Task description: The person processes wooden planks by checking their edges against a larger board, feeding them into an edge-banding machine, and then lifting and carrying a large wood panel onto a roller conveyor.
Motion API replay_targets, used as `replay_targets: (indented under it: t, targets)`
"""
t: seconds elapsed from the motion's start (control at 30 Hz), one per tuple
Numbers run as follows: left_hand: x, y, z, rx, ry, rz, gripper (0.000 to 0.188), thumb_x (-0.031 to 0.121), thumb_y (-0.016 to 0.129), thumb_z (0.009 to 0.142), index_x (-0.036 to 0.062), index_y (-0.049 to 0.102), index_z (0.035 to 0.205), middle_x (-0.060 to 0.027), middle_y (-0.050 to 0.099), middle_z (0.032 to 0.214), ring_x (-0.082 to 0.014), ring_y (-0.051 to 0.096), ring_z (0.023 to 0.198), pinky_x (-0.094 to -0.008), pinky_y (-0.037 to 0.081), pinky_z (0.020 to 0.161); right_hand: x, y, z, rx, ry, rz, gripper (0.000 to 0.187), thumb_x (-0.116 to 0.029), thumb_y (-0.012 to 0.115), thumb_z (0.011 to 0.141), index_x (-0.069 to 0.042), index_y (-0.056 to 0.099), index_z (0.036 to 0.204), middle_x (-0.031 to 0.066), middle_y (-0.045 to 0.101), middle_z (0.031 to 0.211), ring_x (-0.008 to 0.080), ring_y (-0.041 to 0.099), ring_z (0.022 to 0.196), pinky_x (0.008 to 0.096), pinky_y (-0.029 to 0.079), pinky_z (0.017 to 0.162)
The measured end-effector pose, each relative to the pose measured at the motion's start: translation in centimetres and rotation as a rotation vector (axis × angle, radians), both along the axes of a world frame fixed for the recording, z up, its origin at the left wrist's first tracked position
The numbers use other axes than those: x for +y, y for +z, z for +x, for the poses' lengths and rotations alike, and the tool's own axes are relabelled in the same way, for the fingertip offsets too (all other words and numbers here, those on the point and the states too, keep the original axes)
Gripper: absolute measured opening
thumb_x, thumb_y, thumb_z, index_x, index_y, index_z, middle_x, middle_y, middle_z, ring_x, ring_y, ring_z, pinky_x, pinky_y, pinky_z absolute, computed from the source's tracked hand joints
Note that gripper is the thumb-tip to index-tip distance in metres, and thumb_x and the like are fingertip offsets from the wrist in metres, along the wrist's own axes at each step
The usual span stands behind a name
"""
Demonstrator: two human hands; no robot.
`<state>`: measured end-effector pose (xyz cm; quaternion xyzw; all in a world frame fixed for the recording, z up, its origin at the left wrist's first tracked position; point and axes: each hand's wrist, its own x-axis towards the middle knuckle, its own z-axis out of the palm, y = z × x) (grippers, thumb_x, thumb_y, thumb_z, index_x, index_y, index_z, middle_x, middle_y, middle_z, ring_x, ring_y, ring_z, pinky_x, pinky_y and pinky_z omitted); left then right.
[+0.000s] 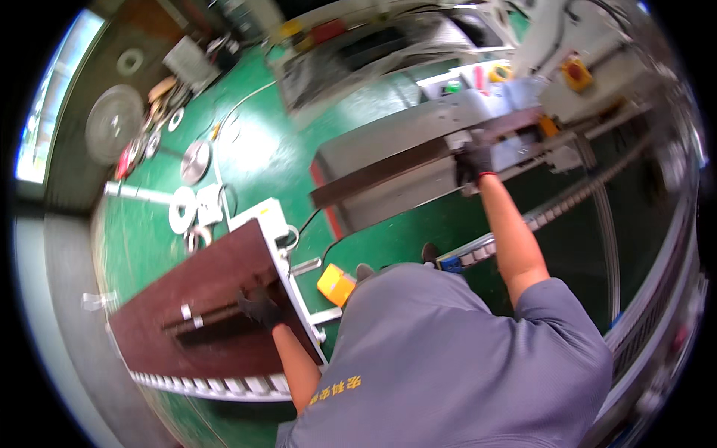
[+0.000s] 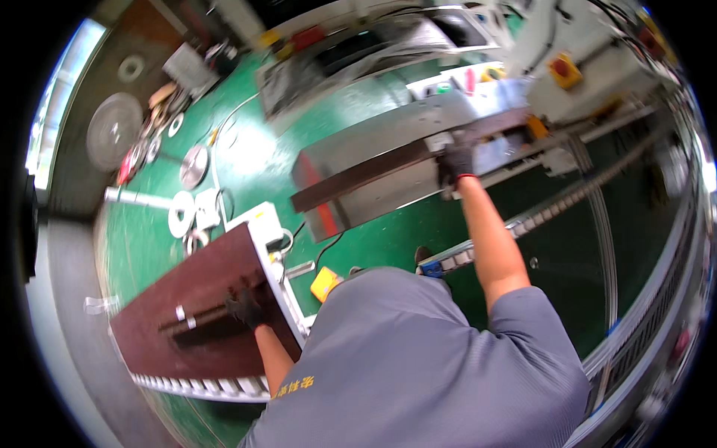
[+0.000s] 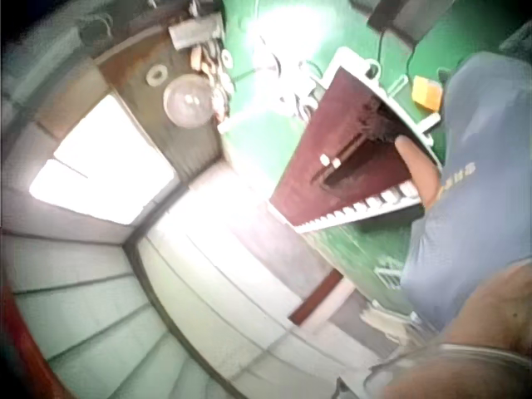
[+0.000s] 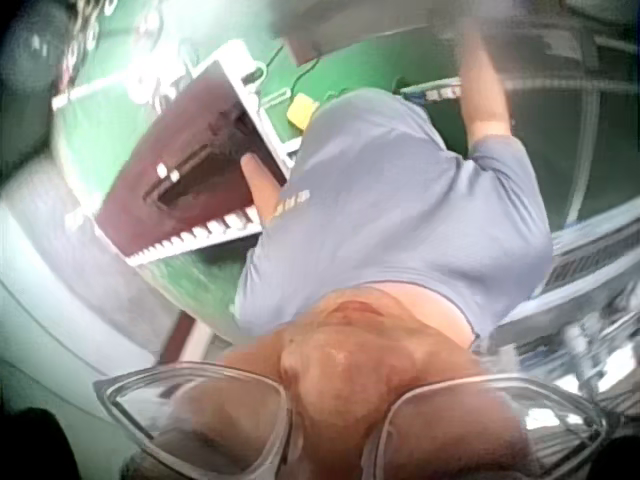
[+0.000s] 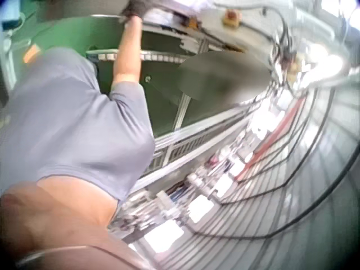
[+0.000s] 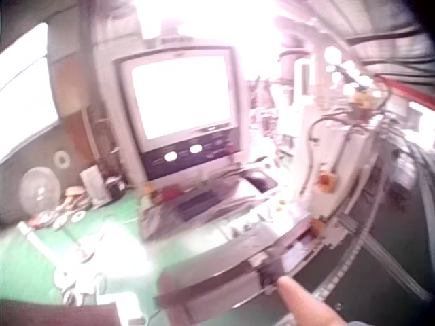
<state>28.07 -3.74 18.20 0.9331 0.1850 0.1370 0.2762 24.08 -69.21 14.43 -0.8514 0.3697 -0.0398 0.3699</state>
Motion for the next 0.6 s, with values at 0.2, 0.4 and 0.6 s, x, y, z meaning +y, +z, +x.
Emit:
replay_targets:
  t: [0.2,0.4,0.6]
  targets:
    - [11.0,-4.3,-1.2,0.177,0.691,-0.075,0.109,0.056,0.072,0.07,-0.0124,0.022,0.139,-0.0291,0.03,0.142,-0.0359,0.032,0.132,-0.0419,0.029,0.108,-4.5,3.8,-1.0,0.122,0.087,-0.073,0.03,-0.038,0.065,0.077,-0.009,0.064,0.082,0.0174,0.061,0.072,0.0305,0.059,0.062,0.0422,0.049,0.058]
    - [11.4,-8.5,3.1,0.121,0.753,-0.649,0.119,0.056,0.079,0.06,-0.0121,0.019,0.138,-0.0241,0.034,0.139,-0.0321,0.04,0.125,-0.0421,0.035,0.103,-14.2,-0.6,-2.3,0.052,0.074,0.232,0.018,-0.028,0.052,0.09,-0.01,0.056,0.09,0.0084,0.055,0.074,0.0194,0.055,0.066,0.04,0.042,0.047]
    - [9.7,-9.0,5.9,-0.059,0.758,-0.533,0.144,0.066,0.074,0.054,-0.0081,-0.012,0.142,-0.0301,0.006,0.15,-0.0388,0.008,0.141,-0.0427,0.01,0.115,-8.4,-2.0,-0.6,-0.153,-0.288,0.744,0.024,-0.035,0.049,0.092,-0.018,0.054,0.076,-0.0009,0.046,0.056,0.0147,0.039,0.039,0.0292,0.03,0.038]
